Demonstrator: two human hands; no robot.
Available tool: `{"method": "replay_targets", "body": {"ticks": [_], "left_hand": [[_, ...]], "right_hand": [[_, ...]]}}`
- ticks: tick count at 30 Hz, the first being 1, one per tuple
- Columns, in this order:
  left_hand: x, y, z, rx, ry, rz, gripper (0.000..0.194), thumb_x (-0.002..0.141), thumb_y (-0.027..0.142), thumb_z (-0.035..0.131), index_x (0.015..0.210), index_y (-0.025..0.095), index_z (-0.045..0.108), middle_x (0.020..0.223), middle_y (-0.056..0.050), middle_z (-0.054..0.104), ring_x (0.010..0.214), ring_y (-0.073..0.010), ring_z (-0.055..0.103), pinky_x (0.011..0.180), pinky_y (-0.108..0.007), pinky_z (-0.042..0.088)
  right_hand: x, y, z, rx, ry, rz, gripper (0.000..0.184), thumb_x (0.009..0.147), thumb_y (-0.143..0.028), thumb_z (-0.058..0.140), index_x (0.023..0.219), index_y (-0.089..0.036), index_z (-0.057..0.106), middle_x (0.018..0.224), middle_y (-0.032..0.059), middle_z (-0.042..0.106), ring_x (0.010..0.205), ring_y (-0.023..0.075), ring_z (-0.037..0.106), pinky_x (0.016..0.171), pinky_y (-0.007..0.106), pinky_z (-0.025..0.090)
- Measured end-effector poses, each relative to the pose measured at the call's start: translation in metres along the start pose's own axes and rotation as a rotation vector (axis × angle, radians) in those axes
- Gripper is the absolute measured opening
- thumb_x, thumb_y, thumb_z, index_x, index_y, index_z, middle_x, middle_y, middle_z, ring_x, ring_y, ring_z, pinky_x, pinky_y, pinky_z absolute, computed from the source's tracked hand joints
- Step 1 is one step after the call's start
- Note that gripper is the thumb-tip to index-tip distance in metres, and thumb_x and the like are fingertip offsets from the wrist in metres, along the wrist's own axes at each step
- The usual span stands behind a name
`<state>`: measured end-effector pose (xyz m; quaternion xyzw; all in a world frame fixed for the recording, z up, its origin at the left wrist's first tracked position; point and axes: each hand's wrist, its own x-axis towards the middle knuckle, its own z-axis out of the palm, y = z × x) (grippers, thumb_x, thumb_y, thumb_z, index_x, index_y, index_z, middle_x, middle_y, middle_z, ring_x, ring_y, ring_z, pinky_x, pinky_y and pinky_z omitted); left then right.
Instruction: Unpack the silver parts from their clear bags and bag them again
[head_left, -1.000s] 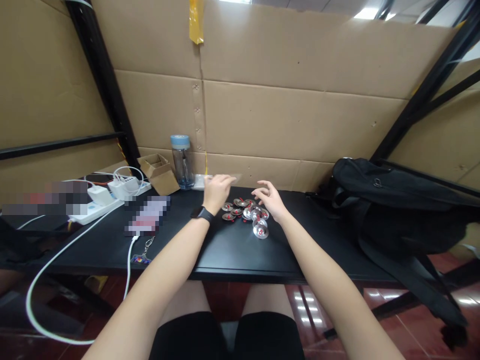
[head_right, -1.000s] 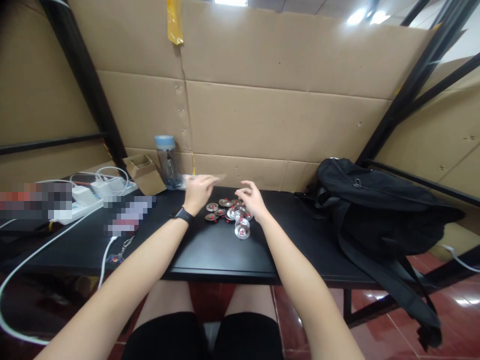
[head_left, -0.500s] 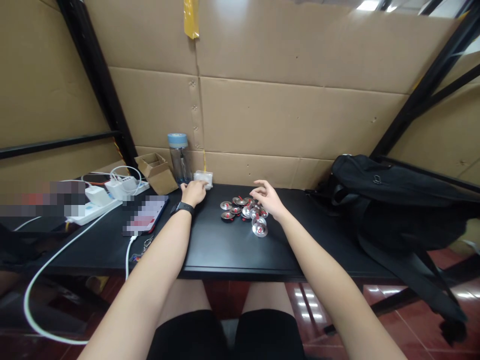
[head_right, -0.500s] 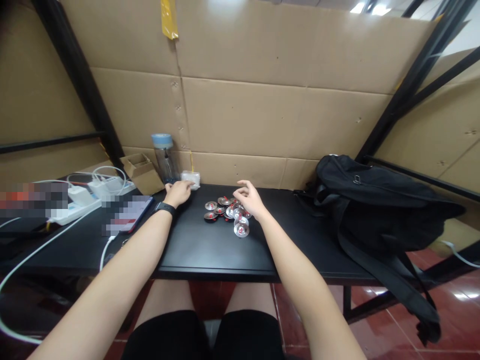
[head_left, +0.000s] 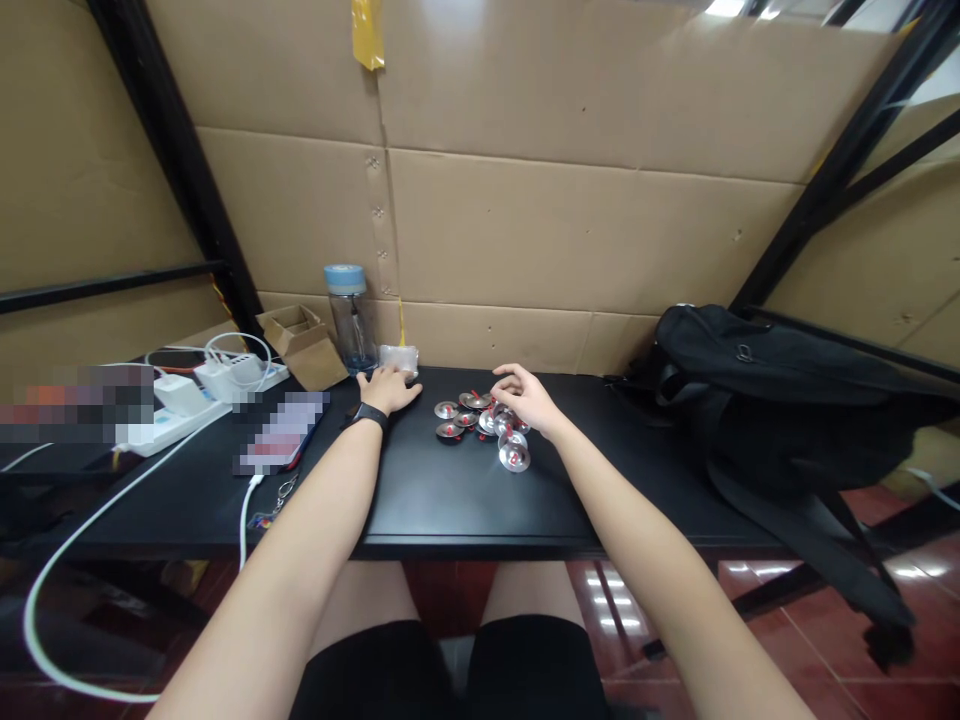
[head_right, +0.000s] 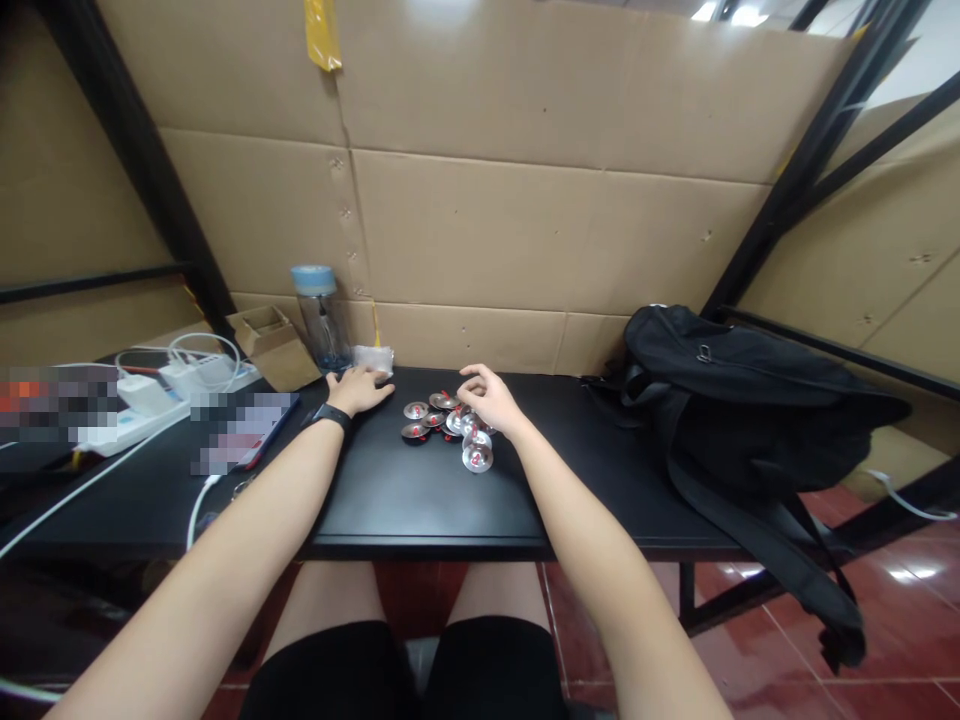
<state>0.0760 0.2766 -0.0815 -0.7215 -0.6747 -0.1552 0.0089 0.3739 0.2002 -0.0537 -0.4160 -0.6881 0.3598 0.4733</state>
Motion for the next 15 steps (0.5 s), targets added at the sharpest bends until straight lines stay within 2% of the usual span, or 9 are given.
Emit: {"method": "replay_targets", "body": {"ticks": [2,5,7,9,11,13,15], "left_hand": [[-0.003,0.004,-0.002,0.031,0.036,0.005,0.047,0.088,0.056,0.053,0.123,0.030,0.070,0.144,-0.016,0.057,0.132,-0.0418,0.047,0.106,-0.065,0.030],[-0.010,0.013,-0.010,0.057,0.163,0.023,0.045,0.088,0.046,0.056,0.126,0.025,0.068,0.139,-0.018,0.059,0.129,-0.0410,0.047,0.105,-0.062,0.031],[-0.013,0.020,-0.017,0.022,0.214,0.099,0.042,0.088,0.038,0.056,0.126,0.025,0.067,0.137,-0.017,0.061,0.128,-0.0388,0.049,0.105,-0.058,0.032],[-0.015,0.027,-0.022,-0.041,0.119,0.271,0.040,0.084,0.032,0.060,0.124,0.029,0.069,0.134,-0.011,0.064,0.124,-0.0346,0.054,0.104,-0.052,0.034],[-0.015,0.033,-0.025,-0.086,-0.052,0.440,0.037,0.079,0.030,0.066,0.116,0.032,0.073,0.127,-0.005,0.069,0.118,-0.0305,0.059,0.102,-0.045,0.037],[-0.015,0.038,-0.024,-0.098,-0.148,0.506,0.028,0.077,0.032,0.070,0.105,0.032,0.077,0.116,-0.003,0.075,0.112,-0.0285,0.063,0.099,-0.041,0.037],[-0.015,0.041,-0.022,-0.102,-0.147,0.507,0.018,0.081,0.034,0.069,0.095,0.030,0.078,0.105,-0.003,0.078,0.107,-0.0274,0.065,0.098,-0.040,0.036]], "right_hand": [[0.001,0.002,0.000,-0.018,-0.012,-0.008,0.038,0.076,-0.032,0.070,0.111,-0.021,0.059,0.088,0.0005,0.070,0.067,0.0131,0.061,0.065,0.027,0.051],[0.004,0.007,0.000,-0.053,-0.016,-0.034,0.035,0.076,-0.030,0.070,0.108,-0.020,0.061,0.089,0.0018,0.070,0.069,0.0135,0.062,0.068,0.028,0.052],[0.005,0.009,-0.001,-0.078,-0.014,-0.051,0.033,0.075,-0.028,0.070,0.106,-0.019,0.062,0.088,0.0023,0.071,0.071,0.0139,0.063,0.071,0.028,0.052],[0.006,0.010,-0.003,-0.101,-0.011,-0.060,0.031,0.075,-0.028,0.070,0.104,-0.018,0.063,0.087,0.0026,0.071,0.071,0.0141,0.064,0.072,0.029,0.053],[0.006,0.011,-0.004,-0.124,-0.004,-0.060,0.028,0.075,-0.028,0.069,0.102,-0.018,0.065,0.088,0.0031,0.071,0.072,0.0145,0.064,0.072,0.029,0.053],[0.006,0.011,-0.005,-0.154,0.001,-0.064,0.026,0.076,-0.027,0.069,0.100,-0.018,0.066,0.090,0.0040,0.071,0.073,0.0148,0.065,0.073,0.030,0.054],[0.006,0.011,-0.005,-0.181,-0.003,-0.072,0.024,0.077,-0.027,0.068,0.100,-0.018,0.067,0.091,0.0048,0.072,0.074,0.0150,0.065,0.074,0.030,0.054]]}}
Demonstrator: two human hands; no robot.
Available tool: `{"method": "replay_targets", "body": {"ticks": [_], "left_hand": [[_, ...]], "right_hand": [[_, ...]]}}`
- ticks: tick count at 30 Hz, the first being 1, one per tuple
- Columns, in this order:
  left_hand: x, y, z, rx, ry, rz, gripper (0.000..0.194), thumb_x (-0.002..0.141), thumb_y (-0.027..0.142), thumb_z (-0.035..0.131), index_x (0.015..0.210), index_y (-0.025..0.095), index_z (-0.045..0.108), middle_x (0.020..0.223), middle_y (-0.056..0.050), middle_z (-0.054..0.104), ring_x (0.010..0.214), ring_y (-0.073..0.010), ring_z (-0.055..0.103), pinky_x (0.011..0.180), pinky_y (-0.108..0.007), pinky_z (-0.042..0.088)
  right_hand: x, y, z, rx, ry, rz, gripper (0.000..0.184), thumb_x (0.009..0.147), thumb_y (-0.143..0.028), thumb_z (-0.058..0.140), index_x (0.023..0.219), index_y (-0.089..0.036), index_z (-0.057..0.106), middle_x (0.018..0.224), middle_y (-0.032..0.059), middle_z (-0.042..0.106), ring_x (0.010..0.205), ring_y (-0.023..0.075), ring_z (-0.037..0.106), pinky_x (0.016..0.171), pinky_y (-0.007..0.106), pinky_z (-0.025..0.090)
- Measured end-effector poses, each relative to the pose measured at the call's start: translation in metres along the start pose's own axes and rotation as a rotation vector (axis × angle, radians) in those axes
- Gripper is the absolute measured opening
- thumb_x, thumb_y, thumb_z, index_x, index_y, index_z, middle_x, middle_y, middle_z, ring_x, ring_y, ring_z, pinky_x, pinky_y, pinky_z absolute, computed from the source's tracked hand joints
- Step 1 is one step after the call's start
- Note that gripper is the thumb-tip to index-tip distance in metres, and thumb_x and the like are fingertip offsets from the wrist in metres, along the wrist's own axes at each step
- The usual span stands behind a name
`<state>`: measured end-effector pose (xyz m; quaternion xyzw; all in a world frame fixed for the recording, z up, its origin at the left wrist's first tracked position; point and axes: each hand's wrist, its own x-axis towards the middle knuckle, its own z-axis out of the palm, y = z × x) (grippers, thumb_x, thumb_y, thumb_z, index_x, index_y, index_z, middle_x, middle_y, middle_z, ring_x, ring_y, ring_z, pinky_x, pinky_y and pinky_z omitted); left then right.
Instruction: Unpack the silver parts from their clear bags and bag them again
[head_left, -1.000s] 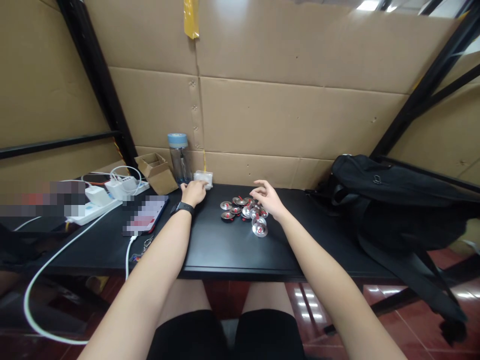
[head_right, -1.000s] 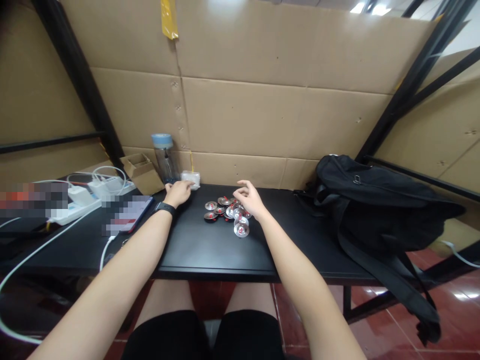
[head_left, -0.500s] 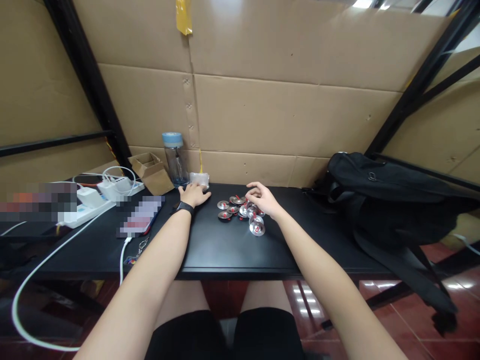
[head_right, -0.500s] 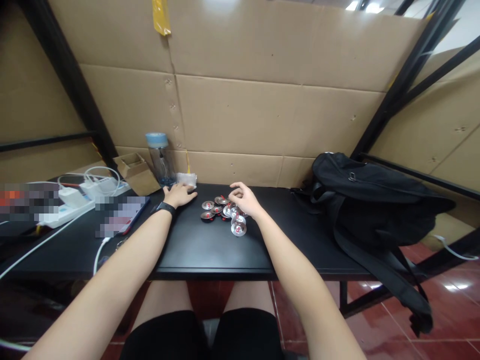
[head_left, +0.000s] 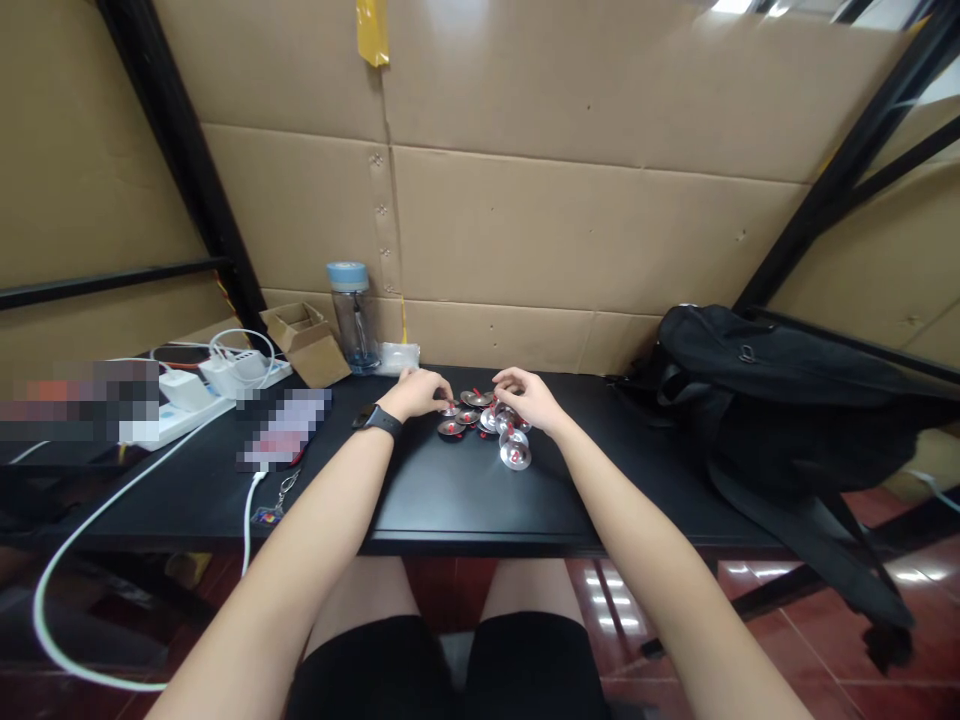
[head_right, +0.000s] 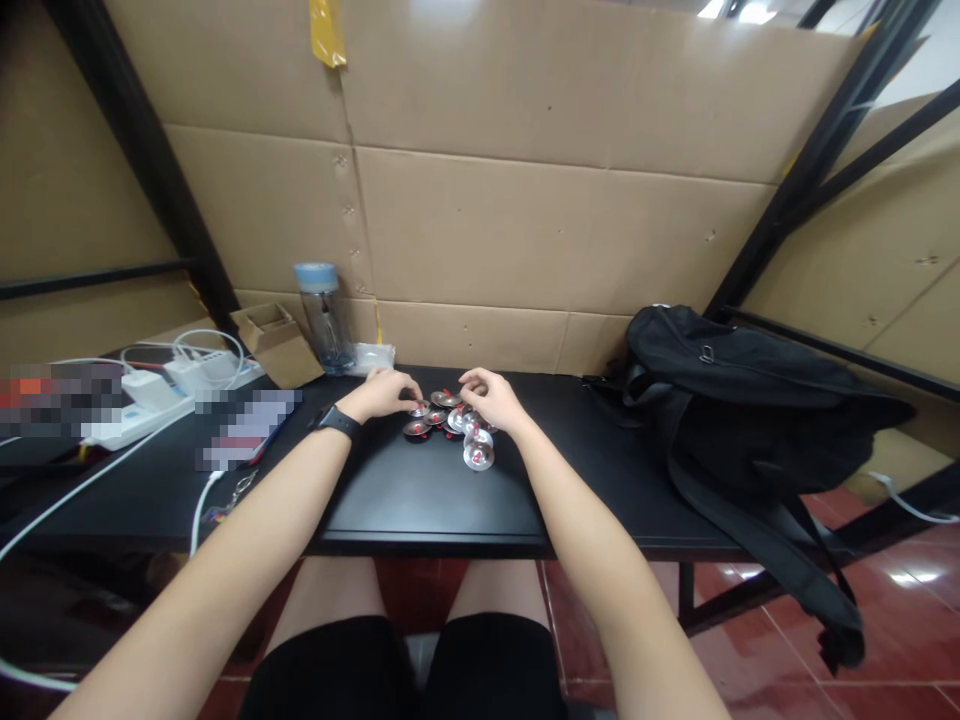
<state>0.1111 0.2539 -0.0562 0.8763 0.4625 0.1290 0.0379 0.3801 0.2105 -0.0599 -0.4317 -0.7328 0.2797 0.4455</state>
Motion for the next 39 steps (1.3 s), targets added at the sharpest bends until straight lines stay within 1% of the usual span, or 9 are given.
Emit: {"method": "replay_targets", "body": {"ticks": [7,10,13,17,25,30,32,36,39], "left_hand": [[0.002,0.003,0.007,-0.067,0.080,0.096,0.012,0.083,0.028,0.071,0.092,0.031,0.079,0.109,-0.002,0.075,0.109,-0.0265,0.063,0.095,-0.039,0.034],[0.002,0.009,0.008,-0.082,0.203,0.063,0.009,0.085,0.029,0.070,0.089,0.029,0.079,0.110,-0.004,0.073,0.112,-0.0282,0.059,0.095,-0.041,0.035],[0.001,0.019,0.007,-0.124,0.331,0.059,0.013,0.090,0.033,0.067,0.093,0.029,0.079,0.114,-0.005,0.070,0.113,-0.0278,0.056,0.096,-0.043,0.036],[-0.001,0.037,0.003,-0.165,0.410,0.130,0.014,0.092,0.034,0.065,0.093,0.029,0.079,0.114,-0.005,0.069,0.113,-0.0258,0.055,0.095,-0.042,0.038],[-0.006,0.074,-0.004,-0.236,0.495,0.230,0.014,0.092,0.036,0.066,0.092,0.029,0.079,0.115,-0.004,0.069,0.115,-0.0251,0.055,0.097,-0.042,0.039],[-0.002,0.077,-0.001,-0.411,0.667,0.084,0.024,0.100,0.030,0.050,0.110,0.027,0.071,0.112,-0.004,0.070,0.109,-0.0214,0.061,0.098,-0.039,0.044],[0.001,0.071,0.002,-0.489,0.722,-0.015,0.019,0.097,0.027,0.053,0.105,0.024,0.070,0.106,-0.005,0.070,0.104,-0.0207,0.063,0.097,-0.038,0.047],[0.006,0.062,0.010,-0.629,0.598,0.038,0.016,0.085,0.034,0.071,0.095,0.022,0.074,0.104,-0.005,0.071,0.104,-0.0216,0.066,0.100,-0.037,0.049],[0.007,0.064,0.014,-0.680,0.539,0.080,0.016,0.084,0.033,0.071,0.092,0.020,0.075,0.106,-0.006,0.070,0.104,-0.0220,0.066,0.101,-0.037,0.049]], "right_hand": [[0.000,0.001,0.002,-0.059,-0.027,-0.035,0.020,0.080,-0.027,0.068,0.098,-0.018,0.068,0.091,0.0054,0.073,0.075,0.0161,0.066,0.074,0.032,0.054],[-0.002,-0.001,0.002,-0.076,-0.029,-0.041,0.020,0.080,-0.027,0.068,0.097,-0.018,0.068,0.092,0.0056,0.073,0.074,0.0158,0.066,0.074,0.032,0.055],[-0.004,-0.003,0.003,-0.078,-0.012,-0.058,0.036,0.076,-0.031,0.076,0.109,-0.019,0.066,0.103,0.0075,0.074,0.076,0.0158,0.068,0.075,0.032,0.056],[-0.006,-0.005,0.005,-0.110,-0.009,-0.095,0.062,0.068,-0.037,0.086,0.123,-0.024,0.061,0.117,0.0092,0.073,0.090,0.0189,0.070,0.085,0.036,0.056],[-0.010,-0.015,0.009,-0.064,-0.041,-0.187,0.057,0.071,-0.035,0.083,0.122,-0.022,0.063,0.108,0.0052,0.077,0.101,0.0219,0.073,0.095,0.036,0.054],[-0.011,-0.020,0.006,-0.078,0.031,-0.162,0.059,0.074,-0.039,0.081,0.127,-0.023,0.062,0.110,0.0067,0.076,0.097,0.0223,0.073,0.092,0.037,0.056],[-0.009,-0.018,0.007,-0.012,0.059,-0.107,0.062,0.077,-0.040,0.079,0.132,-0.024,0.056,0.112,0.0081,0.075,0.094,0.0219,0.073,0.090,0.038,0.058],[-0.008,-0.013,0.010,0.165,0.051,-0.023,0.060,0.084,-0.048,0.073,0.135,-0.025,0.050,0.116,0.0097,0.074,0.097,0.0227,0.074,0.088,0.038,0.059],[-0.008,-0.012,0.013,0.171,0.036,-0.009,0.059,0.084,-0.049,0.073,0.134,-0.026,0.050,0.113,0.0085,0.073,0.097,0.0221,0.074,0.089,0.037,0.059]]}}
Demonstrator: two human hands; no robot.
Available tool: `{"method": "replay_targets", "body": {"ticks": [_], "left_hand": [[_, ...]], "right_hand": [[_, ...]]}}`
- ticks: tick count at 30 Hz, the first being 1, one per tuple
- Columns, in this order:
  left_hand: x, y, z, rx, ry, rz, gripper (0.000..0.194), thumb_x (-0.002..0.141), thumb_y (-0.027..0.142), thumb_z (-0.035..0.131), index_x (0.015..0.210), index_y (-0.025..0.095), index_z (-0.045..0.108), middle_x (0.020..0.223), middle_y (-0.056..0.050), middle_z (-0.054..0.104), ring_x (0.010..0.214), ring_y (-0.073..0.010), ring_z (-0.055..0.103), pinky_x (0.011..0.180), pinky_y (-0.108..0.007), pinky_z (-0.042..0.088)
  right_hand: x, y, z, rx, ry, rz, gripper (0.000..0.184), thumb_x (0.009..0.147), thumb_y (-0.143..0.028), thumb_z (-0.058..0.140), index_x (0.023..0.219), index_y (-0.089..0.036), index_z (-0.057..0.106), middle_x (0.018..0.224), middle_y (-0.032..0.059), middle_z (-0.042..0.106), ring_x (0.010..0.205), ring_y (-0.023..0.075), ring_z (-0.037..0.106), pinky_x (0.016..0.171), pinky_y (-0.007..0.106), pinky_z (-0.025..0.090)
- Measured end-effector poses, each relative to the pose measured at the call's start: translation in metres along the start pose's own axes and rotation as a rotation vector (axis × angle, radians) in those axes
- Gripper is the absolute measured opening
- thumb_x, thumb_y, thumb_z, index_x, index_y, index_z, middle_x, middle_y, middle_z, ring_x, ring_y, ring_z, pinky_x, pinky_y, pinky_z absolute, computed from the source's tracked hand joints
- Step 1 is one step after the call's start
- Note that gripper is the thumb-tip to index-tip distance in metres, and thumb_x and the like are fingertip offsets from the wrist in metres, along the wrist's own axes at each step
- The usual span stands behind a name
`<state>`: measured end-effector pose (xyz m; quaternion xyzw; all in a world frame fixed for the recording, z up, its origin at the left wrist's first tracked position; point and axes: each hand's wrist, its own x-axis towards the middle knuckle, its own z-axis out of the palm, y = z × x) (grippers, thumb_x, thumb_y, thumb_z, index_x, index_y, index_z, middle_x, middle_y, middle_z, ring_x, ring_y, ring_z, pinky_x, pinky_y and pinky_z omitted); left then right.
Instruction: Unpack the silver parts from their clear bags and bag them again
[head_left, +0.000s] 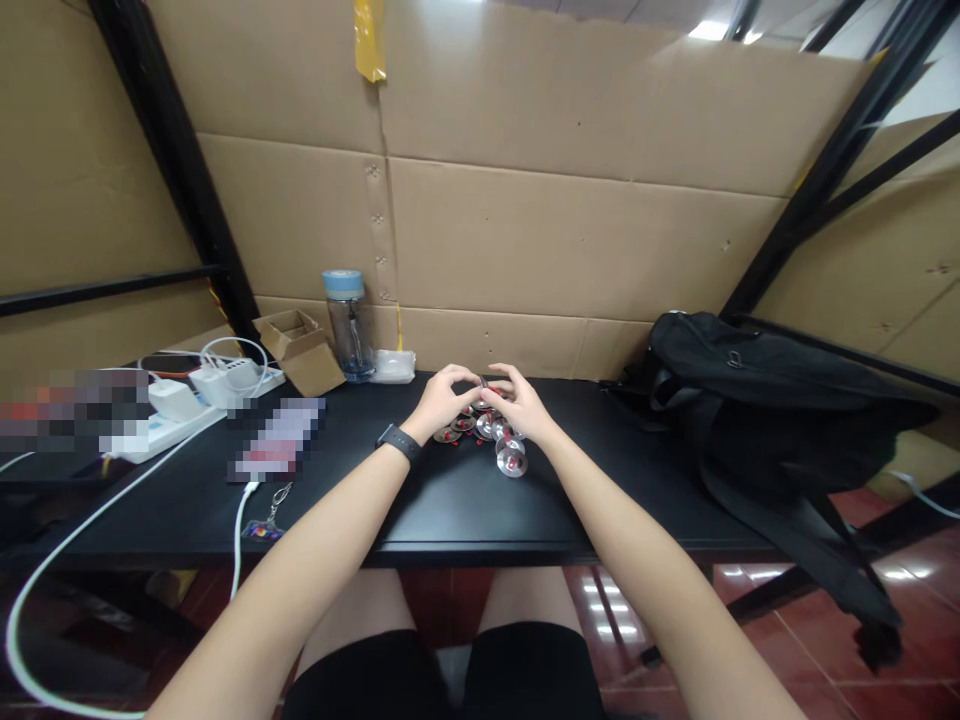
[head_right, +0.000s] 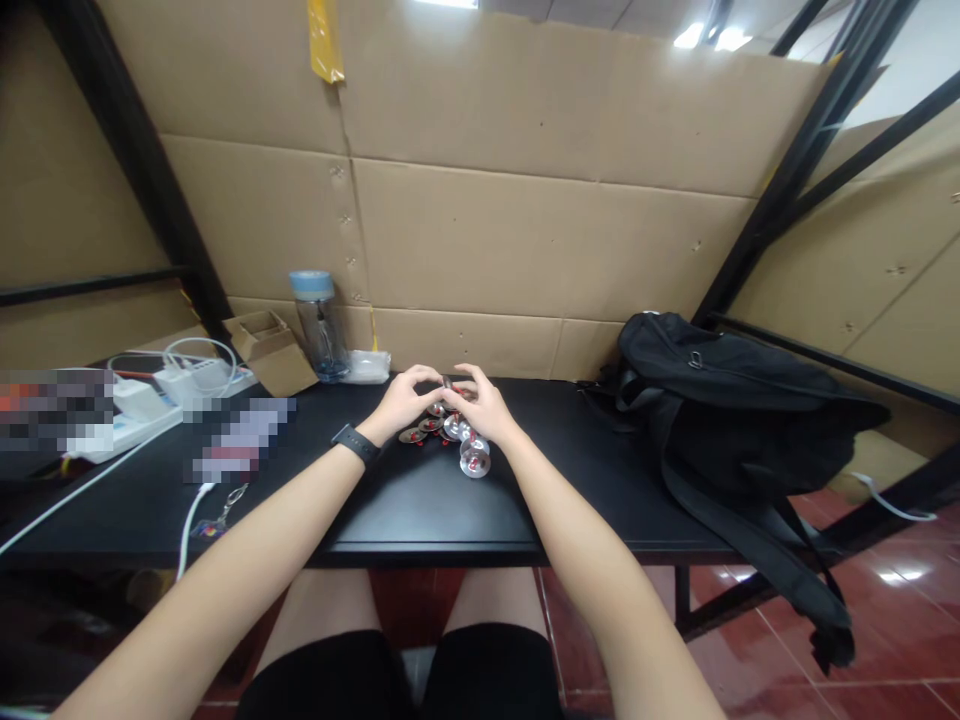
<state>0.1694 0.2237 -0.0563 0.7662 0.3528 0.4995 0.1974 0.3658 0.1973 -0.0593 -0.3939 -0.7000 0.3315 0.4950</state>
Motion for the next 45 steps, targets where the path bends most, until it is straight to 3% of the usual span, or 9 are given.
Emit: {"method": "replay_targets", "body": {"ticks": [9,13,17,21,23,26,29,35,45], "left_hand": [[-0.001,0.002,0.005,0.191,0.011,-0.086,0.012,0.086,0.032,0.065,0.086,0.023,0.072,0.109,-0.005,0.069,0.110,-0.0239,0.063,0.099,-0.039,0.047],[0.002,-0.013,-0.011,0.340,0.062,-0.260,0.017,0.089,0.034,0.059,0.091,0.024,0.073,0.112,-0.006,0.071,0.110,-0.0274,0.062,0.099,-0.046,0.043],[-0.002,-0.030,-0.034,0.668,-0.058,-0.322,0.017,0.085,0.031,0.060,0.078,0.021,0.073,0.104,-0.013,0.072,0.111,-0.0376,0.058,0.098,-0.058,0.036],[-0.008,-0.039,-0.045,0.851,-0.070,-0.387,0.018,0.082,0.034,0.064,0.083,0.020,0.075,0.105,-0.018,0.072,0.111,-0.0414,0.057,0.096,-0.060,0.035],[-0.007,-0.041,-0.044,0.845,-0.082,-0.325,0.022,0.083,0.035,0.064,0.097,0.022,0.075,0.114,-0.017,0.070,0.114,-0.0394,0.056,0.097,-0.057,0.036],[-0.005,-0.039,-0.035,0.693,-0.261,-0.073,0.033,0.086,0.031,0.062,0.118,0.032,0.071,0.128,-0.009,0.067,0.120,-0.0328,0.054,0.099,-0.049,0.036],[-0.005,-0.032,-0.020,0.579,-0.402,0.057,0.028,0.095,0.035,0.051,0.112,0.036,0.074,0.125,-0.004,0.069,0.119,-0.0282,0.056,0.097,-0.044,0.035],[-0.008,-0.017,-0.001,0.714,-0.378,0.001,0.029,0.094,0.033,0.050,0.089,0.028,0.078,0.101,-0.008,0.076,0.102,-0.0279,0.062,0.092,-0.044,0.032],[-0.009,-0.019,-0.016,0.767,-0.325,-0.176,0.017,0.075,0.017,0.059,0.067,0.023,0.072,0.081,-0.008,0.077,0.086,-0.0272,0.063,0.088,-0.046,0.030]], "right_hand": [[0.004,-0.001,-0.006,-0.071,0.042,-0.077,0.061,0.080,-0.046,0.075,0.131,-0.023,0.050,0.108,0.0080,0.073,0.087,0.0192,0.072,0.081,0.033,0.059],[0.011,0.015,-0.032,-0.270,0.158,-0.027,0.057,0.083,-0.044,0.072,0.132,-0.024,0.050,0.105,0.0071,0.074,0.087,0.0195,0.072,0.085,0.035,0.056],[0.013,0.045,-0.066,-0.611,0.151,0.110,0.048,0.074,-0.033,0.080,0.118,-0.025,0.063,0.098,0.0071,0.075,0.086,0.0226,0.071,0.085,0.036,0.053],[0.015,0.070,-0.084,-0.786,0.151,0.167,0.042,0.079,-0.036,0.076,0.118,-0.025,0.066,0.109,0.0094,0.074,0.100,0.0269,0.069,0.090,0.038,0.051],[0.017,0.075,-0.086,-0.838,0.185,0.185,0.047,0.083,-0.044,0.072,0.125,-0.024,0.064,0.119,0.0124,0.071,0.111,0.0304,0.065,0.094,0.042,0.049],[0.019,0.077,-0.086,-0.892,0.246,0.201,0.046,0.087,-0.045,0.067,0.126,-0.020,0.065,0.127,0.0165,0.067,0.120,0.0338,0.060,0.100,0.046,0.047],[0.019,0.076,-0.086,-0.897,0.283,0.190,0.033,0.089,-0.035,0.064,0.118,-0.020,0.067,0.123,0.0160,0.066,0.118,0.0314,0.060,0.100,0.045,0.047],[0.020,0.073,-0.085,-0.841,0.288,0.165,0.032,0.084,-0.032,0.068,0.114,-0.020,0.068,0.118,0.0126,0.065,0.115,0.0273,0.061,0.101,0.041,0.047],[0.022,0.060,-0.068,-0.772,0.212,0.018,0.033,0.079,-0.020,0.065,0.111,-0.020,0.069,0.115,0.0099,0.065,0.110,0.0245,0.062,0.103,0.040,0.047]]}}
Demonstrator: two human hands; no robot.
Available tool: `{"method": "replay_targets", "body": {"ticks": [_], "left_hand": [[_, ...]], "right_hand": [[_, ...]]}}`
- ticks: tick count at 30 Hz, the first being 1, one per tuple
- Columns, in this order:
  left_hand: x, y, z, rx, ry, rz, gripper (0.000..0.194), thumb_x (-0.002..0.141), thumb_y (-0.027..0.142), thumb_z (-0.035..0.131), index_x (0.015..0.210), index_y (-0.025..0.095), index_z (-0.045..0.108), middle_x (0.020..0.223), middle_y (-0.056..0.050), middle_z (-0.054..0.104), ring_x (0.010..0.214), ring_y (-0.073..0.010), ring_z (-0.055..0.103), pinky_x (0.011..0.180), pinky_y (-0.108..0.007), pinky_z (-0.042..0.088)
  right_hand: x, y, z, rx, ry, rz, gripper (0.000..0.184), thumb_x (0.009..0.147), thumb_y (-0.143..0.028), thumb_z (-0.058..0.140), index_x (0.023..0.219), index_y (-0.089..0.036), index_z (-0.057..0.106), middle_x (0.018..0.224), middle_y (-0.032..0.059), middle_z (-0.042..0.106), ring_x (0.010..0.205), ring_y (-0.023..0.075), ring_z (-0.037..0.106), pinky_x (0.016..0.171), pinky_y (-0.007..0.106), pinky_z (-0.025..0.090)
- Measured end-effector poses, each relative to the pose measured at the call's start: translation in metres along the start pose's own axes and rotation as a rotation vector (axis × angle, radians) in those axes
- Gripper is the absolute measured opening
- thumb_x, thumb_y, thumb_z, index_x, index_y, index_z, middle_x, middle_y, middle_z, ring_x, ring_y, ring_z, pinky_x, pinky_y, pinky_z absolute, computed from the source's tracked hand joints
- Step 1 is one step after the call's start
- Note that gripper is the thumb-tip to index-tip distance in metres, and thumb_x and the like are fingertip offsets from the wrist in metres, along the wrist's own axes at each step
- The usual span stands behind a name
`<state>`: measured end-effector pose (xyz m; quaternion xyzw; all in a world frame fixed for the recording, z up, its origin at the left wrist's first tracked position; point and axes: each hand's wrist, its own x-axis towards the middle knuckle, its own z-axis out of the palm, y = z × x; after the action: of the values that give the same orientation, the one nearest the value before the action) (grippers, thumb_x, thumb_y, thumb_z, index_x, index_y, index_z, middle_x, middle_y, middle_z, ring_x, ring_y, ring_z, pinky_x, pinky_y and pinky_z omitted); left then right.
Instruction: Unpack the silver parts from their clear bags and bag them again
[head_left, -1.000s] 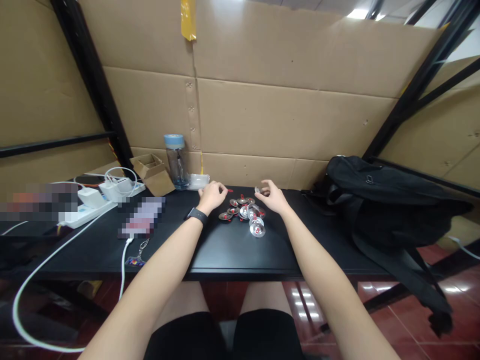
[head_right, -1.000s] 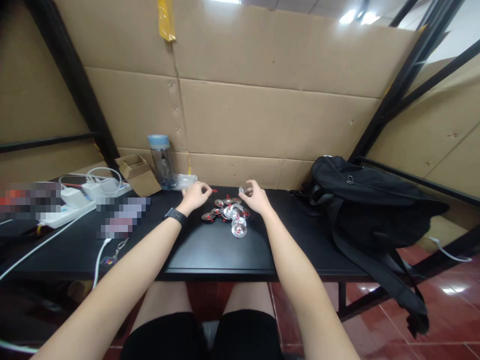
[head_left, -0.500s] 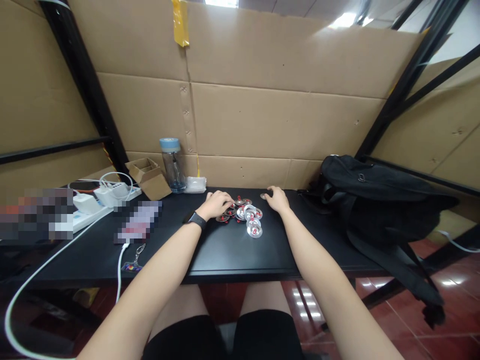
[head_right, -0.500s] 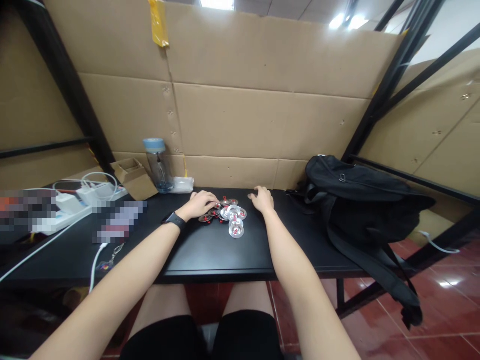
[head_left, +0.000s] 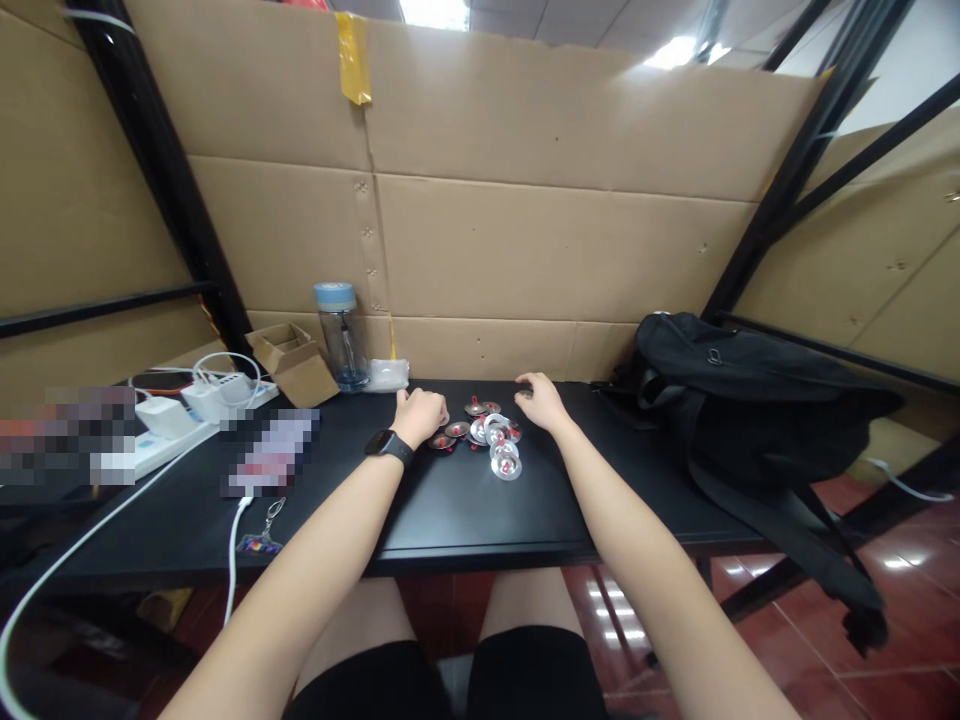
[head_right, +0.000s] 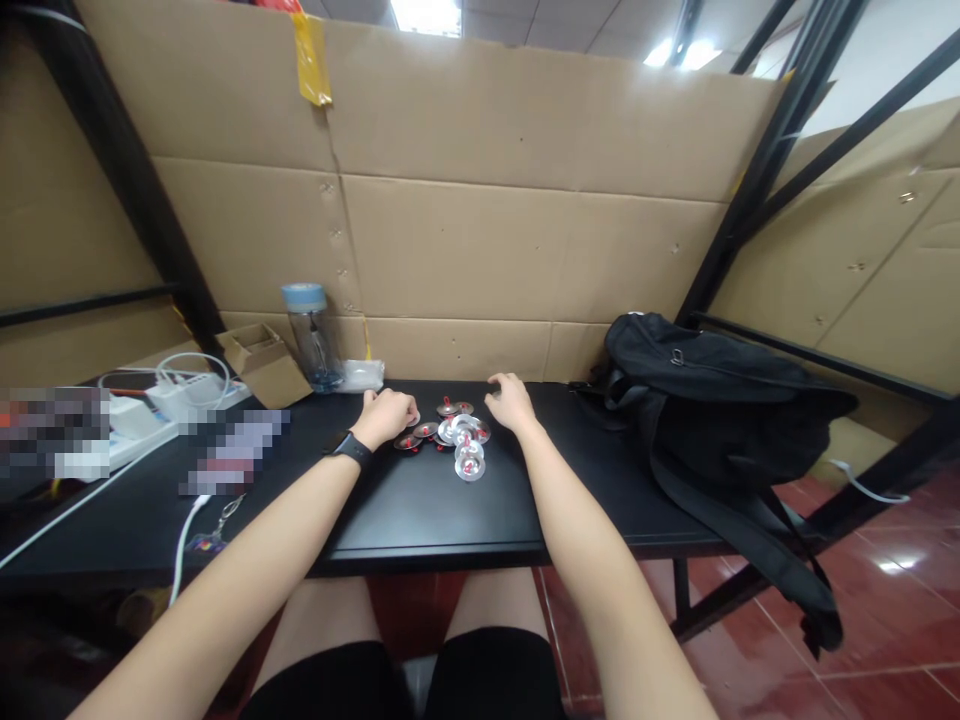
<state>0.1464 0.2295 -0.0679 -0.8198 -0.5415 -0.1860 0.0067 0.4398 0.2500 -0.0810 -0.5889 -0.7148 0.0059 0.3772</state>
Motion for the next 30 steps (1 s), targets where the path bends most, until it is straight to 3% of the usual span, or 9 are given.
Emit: {"method": "replay_targets", "body": {"ticks": [3,7,12,16,21,26,30], "left_hand": [[-0.001,0.000,0.001,0.009,0.015,0.009,0.016,0.075,0.013,0.058,0.071,0.022,0.070,0.079,-0.007,0.075,0.088,-0.0268,0.061,0.088,-0.046,0.030],[0.000,0.004,-0.001,-0.053,0.120,0.063,0.019,0.084,0.014,0.054,0.091,0.025,0.067,0.089,-0.006,0.074,0.096,-0.0274,0.060,0.089,-0.043,0.032],[0.000,0.022,-0.012,-0.432,0.219,0.177,0.012,0.092,0.021,0.053,0.099,0.025,0.061,0.096,-0.002,0.071,0.095,-0.0218,0.062,0.086,-0.036,0.040],[0.002,0.037,-0.015,-0.778,0.301,0.215,0.007,0.092,0.029,0.056,0.094,0.022,0.056,0.095,-0.002,0.067,0.091,-0.0178,0.062,0.088,-0.031,0.047],[0.005,0.045,-0.007,-1.046,0.296,0.176,0.014,0.091,0.032,0.058,0.090,0.021,0.050,0.095,-0.004,0.064,0.095,-0.0173,0.061,0.091,-0.031,0.049],[0.004,0.048,-0.004,-1.129,0.259,0.215,0.011,0.090,0.029,0.059,0.090,0.020,0.053,0.090,-0.002,0.061,0.092,-0.0167,0.060,0.089,-0.030,0.047],[0.003,0.050,-0.004,-1.187,0.256,0.230,0.012,0.089,0.028,0.061,0.092,0.019,0.053,0.090,-0.002,0.061,0.093,-0.0173,0.060,0.087,-0.030,0.046]], "right_hand": [[-0.003,-0.012,-0.002,0.036,-0.010,-0.051,0.030,0.079,-0.019,0.065,0.109,-0.021,0.070,0.114,0.0095,0.065,0.109,0.0245,0.062,0.102,0.042,0.047],[-0.011,-0.034,-0.007,0.193,-0.054,-0.139,0.030,0.079,-0.023,0.069,0.109,-0.021,0.069,0.112,0.0082,0.067,0.100,0.0226,0.064,0.095,0.040,0.051],[-0.022,-0.062,-0.011,0.465,-0.203,-0.200,0.066,0.070,-0.038,0.085,0.129,-0.024,0.061,0.123,0.0084,0.069,0.106,0.0229,0.067,0.094,0.039,0.052],[-0.025,-0.075,-0.009,0.670,-0.314,-0.240,0.069,0.068,-0.037,0.087,0.130,-0.023,0.061,0.128,0.0095,0.068,0.111,0.0244,0.067,0.094,0.039,0.055],[-0.028,-0.081,-0.002,1.002,-0.332,-0.119,0.071,0.066,-0.034,0.089,0.129,-0.023,0.060,0.118,0.0071,0.073,0.103,0.0224,0.072,0.095,0.040,0.058],[-0.031,-0.084,-0.002,1.082,-0.316,0.024,0.072,0.059,-0.031,0.092,0.125,-0.019,0.066,0.109,0.0078,0.076,0.093,0.0232,0.074,0.083,0.038,0.062],[-0.031,-0.085,-0.004,1.116,-0.267,0.054,0.061,0.059,-0.029,0.093,0.115,-0.016,0.074,0.107,0.0088,0.077,0.096,0.0238,0.073,0.089,0.038,0.059]]}}
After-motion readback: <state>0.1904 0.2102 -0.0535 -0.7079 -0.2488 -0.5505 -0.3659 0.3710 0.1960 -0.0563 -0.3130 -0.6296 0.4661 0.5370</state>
